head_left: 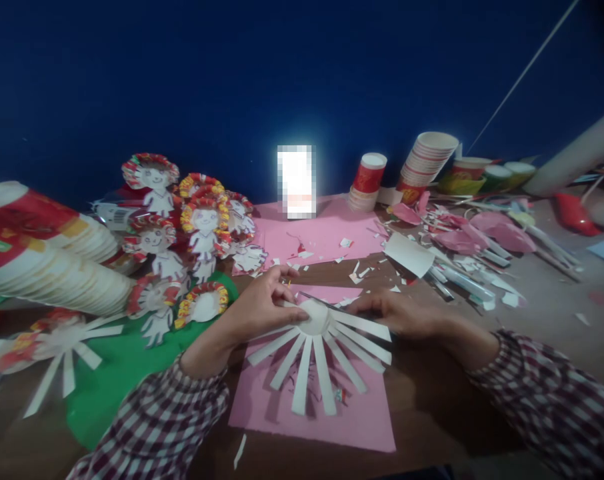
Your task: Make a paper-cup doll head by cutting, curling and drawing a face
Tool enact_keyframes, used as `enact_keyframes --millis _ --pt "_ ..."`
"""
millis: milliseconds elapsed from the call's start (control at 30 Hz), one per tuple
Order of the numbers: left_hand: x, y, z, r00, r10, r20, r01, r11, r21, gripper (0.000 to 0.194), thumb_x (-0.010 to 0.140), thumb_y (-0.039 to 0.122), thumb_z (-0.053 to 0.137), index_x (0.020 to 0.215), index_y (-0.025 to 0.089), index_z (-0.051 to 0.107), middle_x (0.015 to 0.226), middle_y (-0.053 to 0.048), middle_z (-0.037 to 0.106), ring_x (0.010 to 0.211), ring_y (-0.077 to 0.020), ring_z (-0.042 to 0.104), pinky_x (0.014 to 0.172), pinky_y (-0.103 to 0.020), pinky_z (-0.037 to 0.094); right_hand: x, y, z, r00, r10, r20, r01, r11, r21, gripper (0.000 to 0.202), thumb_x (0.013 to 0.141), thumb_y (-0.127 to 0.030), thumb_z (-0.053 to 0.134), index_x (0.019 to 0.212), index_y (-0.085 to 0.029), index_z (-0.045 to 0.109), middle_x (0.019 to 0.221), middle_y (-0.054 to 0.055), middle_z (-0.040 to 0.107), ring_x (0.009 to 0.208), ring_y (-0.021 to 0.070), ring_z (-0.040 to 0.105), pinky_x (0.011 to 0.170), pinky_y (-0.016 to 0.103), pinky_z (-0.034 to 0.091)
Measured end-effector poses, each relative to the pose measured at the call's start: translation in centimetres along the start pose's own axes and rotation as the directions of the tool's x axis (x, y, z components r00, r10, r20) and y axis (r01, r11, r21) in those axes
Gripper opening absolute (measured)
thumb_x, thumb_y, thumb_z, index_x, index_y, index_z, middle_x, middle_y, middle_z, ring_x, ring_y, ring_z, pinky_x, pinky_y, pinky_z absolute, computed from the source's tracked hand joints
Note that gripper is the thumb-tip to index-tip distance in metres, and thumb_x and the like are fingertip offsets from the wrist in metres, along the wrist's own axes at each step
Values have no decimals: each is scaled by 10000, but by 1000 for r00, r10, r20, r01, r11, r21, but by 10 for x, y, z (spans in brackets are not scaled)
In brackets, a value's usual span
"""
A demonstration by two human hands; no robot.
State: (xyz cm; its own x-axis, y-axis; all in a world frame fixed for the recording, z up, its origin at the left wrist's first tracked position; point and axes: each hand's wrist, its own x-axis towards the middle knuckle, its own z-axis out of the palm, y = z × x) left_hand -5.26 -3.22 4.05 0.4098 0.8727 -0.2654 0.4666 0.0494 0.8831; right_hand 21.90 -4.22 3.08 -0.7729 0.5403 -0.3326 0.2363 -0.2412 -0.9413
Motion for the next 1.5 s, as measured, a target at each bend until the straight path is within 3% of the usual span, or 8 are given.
enact_keyframes --millis 400,500,633,767,867,967,1200,1500 --pt "-1 5 1 999 -38 17 38 999 39 582 652 334 758 1108 175 433 755 14 640 642 -139 604 598 -249 423 -2 -5 0 999 -40 24 43 984 -174 298 841 -411 621 1017 -190 715 842 15 693 683 133 595 625 229 469" --pt "-1 5 -1 999 -41 32 39 998 58 587 648 346 763 1116 170 455 799 -11 653 690 -162 625 622 -261 431 -1 -3 0 999 -36 -33 29 983 -181 309 829 -430 628 994 -184 714 808 14 682 659 128 580 604 226 460" --pt "-2 6 -1 999 -32 26 31 999 38 572 660 332 759 1122 178 461 795 -5 652 693 -156 615 622 -251 428 1 0 -1 986 -45 -162 23 991 -133 379 780 -481 672 972 -155 690 765 23 644 648 124 549 555 213 431" --pt "-4 12 1 997 25 67 -27 999 26 395 668 284 752 994 179 557 761 10 628 691 -139 591 626 -238 438 0 1 -1 978 -109 -177 120 992 50 494 775 -533 670 1077 -145 626 751 12 594 605 93 495 496 185 362" --pt "-6 19 4 993 95 64 -98 994 55 253 665 273 756 857 168 628 766 1 634 704 -131 584 637 -227 445 -2 1 0 968 -170 -185 202 964 173 599 778 -552 664 1226 -173 547 875 41 608 695 112 533 543 197 389" --pt "-8 25 5 993 117 27 -119 989 84 188 675 269 749 795 167 646 778 0 649 677 -116 580 600 -208 434 -5 -2 -1 944 -221 -246 259 956 138 626 740 -524 712 1245 -192 546 1020 74 604 837 155 565 635 229 443" --pt "-9 39 0 980 182 84 -197 952 235 164 684 254 743 819 186 681 824 -4 675 708 -124 600 643 -218 450 2 -1 2 887 -165 -432 261 949 174 477 725 -349 763 1140 -189 591 809 9 623 592 82 532 469 179 366" --pt "14 73 13 907 304 292 -408 807 428 117 749 308 706 821 217 722 874 -21 720 807 -176 639 815 -317 438 14 16 14 941 -251 -226 327 846 421 443 623 -206 829 1013 -174 622 755 -39 629 664 83 583 652 217 445"
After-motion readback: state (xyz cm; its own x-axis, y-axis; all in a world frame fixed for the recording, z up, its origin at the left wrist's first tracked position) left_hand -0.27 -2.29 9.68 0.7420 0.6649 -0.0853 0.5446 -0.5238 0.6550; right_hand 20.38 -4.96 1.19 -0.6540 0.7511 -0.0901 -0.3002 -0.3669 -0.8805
